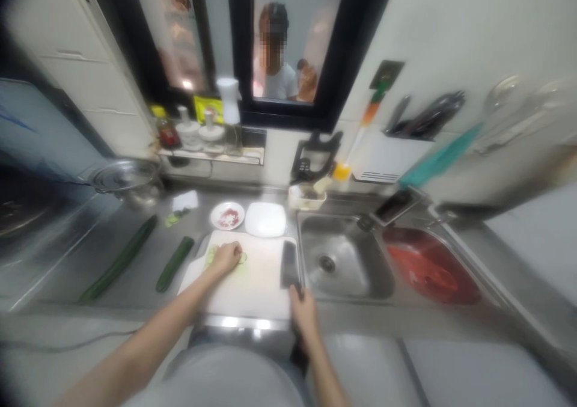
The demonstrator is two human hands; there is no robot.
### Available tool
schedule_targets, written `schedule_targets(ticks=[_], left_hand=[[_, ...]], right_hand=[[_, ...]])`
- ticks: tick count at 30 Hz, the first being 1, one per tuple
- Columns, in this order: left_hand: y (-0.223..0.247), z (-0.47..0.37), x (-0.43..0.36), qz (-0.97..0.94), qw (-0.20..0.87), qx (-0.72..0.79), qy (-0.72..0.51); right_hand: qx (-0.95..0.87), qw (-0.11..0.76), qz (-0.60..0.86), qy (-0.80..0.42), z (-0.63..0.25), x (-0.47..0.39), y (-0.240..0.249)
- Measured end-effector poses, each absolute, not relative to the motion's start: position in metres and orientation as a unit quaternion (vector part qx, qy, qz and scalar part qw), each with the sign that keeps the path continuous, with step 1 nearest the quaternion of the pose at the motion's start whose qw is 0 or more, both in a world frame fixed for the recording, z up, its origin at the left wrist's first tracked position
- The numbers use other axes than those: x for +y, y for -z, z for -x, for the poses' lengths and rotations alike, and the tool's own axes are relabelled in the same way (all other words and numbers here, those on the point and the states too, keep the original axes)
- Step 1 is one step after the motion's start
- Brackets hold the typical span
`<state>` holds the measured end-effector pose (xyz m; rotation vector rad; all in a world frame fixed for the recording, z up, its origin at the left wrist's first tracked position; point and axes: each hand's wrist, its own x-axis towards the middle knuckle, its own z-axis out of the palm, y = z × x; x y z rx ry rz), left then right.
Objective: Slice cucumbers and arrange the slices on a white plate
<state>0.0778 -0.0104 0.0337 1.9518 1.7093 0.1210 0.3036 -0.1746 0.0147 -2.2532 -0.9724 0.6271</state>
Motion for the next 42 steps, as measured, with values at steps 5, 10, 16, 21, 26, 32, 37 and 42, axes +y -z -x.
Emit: schedule_targets(ticks=[5,10,16,21,26,32,37,42], left_hand=[[-0.038,-0.077,-0.011,-0.717,0.273,0.638,-0.063],[-0.046,-0.069,-0.025,-0.702,0.328,0.621,-0.118],[-0.042,-0.03,-0.06,-0.654,0.383,0.633,-0.16],[-0.033,0.013,-0.078,-0.614,0.39,0.666,-0.164],[-0.026,0.037,-0.081,-0.608,0.347,0.706,-0.108],[-0.015,0.047,-0.08,-0.628,0.293,0.719,-0.056],[-0.014,0.047,-0.081,-0.631,0.278,0.723,-0.046],[-0.021,0.036,-0.079,-0.622,0.277,0.726,-0.1]], right_hand=[[-0.393,0.244,0.848,-0.259,-0.305,-0.169,-0.018],[-0.433,0.133,0.855,-0.253,-0.308,-0.167,-0.025],[-0.482,0.072,0.846,-0.217,-0.311,-0.164,-0.027],[-0.481,0.001,0.856,-0.19,-0.31,-0.16,-0.031],[-0.478,-0.046,0.858,-0.183,-0.306,-0.157,-0.036],[-0.482,-0.073,0.855,-0.179,-0.303,-0.155,-0.039],[-0.489,-0.078,0.851,-0.175,-0.304,-0.155,-0.038],[-0.497,-0.081,0.847,-0.171,-0.304,-0.155,-0.037]])
